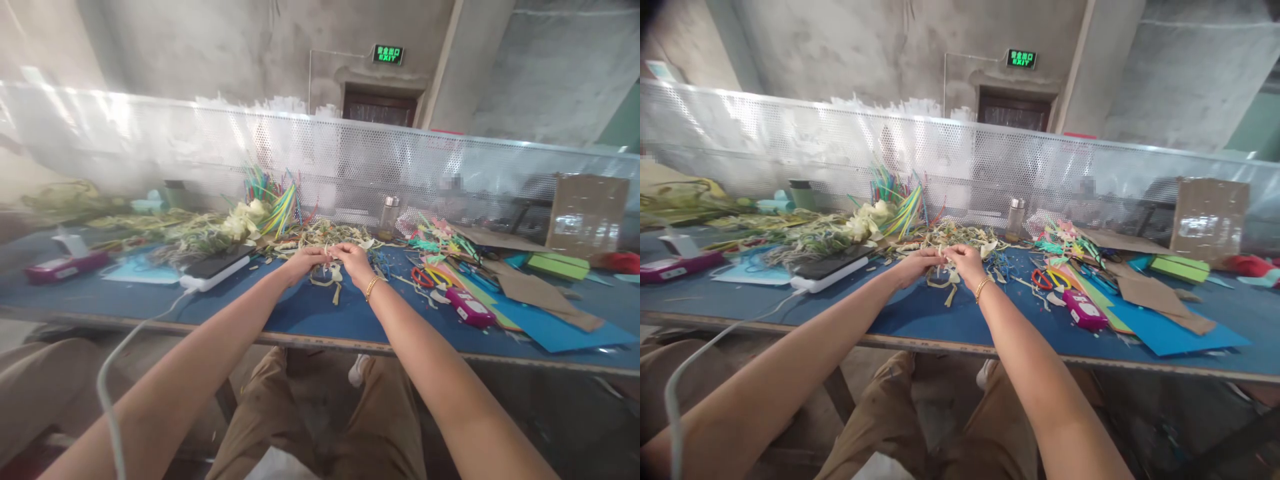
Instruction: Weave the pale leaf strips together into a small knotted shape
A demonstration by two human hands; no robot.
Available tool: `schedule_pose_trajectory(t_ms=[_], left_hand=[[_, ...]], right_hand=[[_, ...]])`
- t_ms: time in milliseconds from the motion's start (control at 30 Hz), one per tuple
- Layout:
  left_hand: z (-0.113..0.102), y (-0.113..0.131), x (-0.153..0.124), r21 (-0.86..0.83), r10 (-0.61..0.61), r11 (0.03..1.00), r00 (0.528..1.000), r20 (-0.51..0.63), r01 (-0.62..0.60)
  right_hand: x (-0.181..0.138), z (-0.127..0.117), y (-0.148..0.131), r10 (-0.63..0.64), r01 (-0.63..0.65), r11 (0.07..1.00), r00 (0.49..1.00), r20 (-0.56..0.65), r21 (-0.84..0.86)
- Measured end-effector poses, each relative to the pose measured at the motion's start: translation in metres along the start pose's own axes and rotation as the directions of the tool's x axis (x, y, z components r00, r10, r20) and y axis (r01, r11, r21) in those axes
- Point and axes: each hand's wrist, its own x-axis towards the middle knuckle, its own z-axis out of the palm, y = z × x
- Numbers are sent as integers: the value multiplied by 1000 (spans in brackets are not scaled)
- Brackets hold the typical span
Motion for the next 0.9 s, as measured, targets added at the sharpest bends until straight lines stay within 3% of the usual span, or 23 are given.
schedule_pose_trajectory(t_ms=[167, 367, 500, 633, 800, 900], left_hand=[[0, 3, -1, -4, 12, 1000, 999, 47, -12], [2, 4, -4, -44, 16, 999, 996, 89, -12], [2, 2, -3, -29, 27, 999, 998, 53, -25], [-1, 2, 0, -2, 31, 1000, 996, -80, -31], [-5, 1, 3, -7, 33, 999, 986, -163, -35], [-6, -1, 4, -9, 29, 999, 990, -135, -31]], right_hand=[[4, 0, 5, 7, 2, 998, 993, -120, 70], [4, 2, 6, -12, 23, 998, 986, -164, 65], [3, 0, 4, 28, -16, 995, 992, -124, 96], [1, -3, 1, 128, -128, 992, 991, -34, 18], [2, -5, 4, 61, -52, 990, 996, 71, -128], [4, -6, 7, -2, 8, 986, 999, 37, -167]])
